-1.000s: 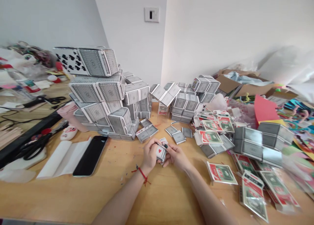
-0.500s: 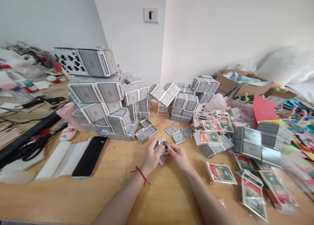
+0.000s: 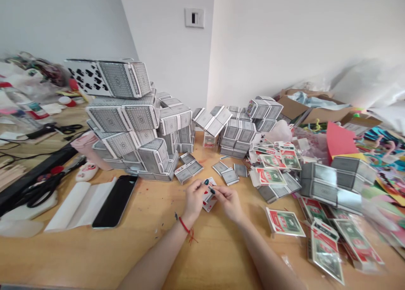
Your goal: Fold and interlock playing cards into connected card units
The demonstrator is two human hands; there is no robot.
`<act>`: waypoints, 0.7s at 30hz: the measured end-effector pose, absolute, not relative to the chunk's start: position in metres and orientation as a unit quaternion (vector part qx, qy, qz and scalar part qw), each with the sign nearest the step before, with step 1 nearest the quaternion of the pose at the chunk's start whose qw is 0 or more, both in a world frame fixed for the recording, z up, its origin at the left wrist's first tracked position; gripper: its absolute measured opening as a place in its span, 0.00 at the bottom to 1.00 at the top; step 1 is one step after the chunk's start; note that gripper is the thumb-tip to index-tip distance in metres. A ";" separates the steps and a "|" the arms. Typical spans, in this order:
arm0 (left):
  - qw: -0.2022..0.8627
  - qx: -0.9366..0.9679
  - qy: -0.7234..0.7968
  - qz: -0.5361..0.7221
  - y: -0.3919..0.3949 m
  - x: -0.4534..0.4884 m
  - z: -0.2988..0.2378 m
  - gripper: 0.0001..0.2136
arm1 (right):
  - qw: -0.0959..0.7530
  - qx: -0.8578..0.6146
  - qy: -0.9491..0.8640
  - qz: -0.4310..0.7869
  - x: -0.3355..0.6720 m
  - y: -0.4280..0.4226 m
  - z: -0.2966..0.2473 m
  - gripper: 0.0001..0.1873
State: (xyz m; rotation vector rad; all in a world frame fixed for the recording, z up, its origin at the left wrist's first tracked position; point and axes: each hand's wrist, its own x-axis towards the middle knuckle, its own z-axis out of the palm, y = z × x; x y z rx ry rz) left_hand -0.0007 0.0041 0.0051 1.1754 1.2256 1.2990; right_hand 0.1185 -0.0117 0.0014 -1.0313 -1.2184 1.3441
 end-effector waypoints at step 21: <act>0.267 0.679 0.498 0.469 -0.002 -0.002 0.006 0.11 | 0.518 -0.459 -0.468 0.549 0.109 -0.016 0.008 0.19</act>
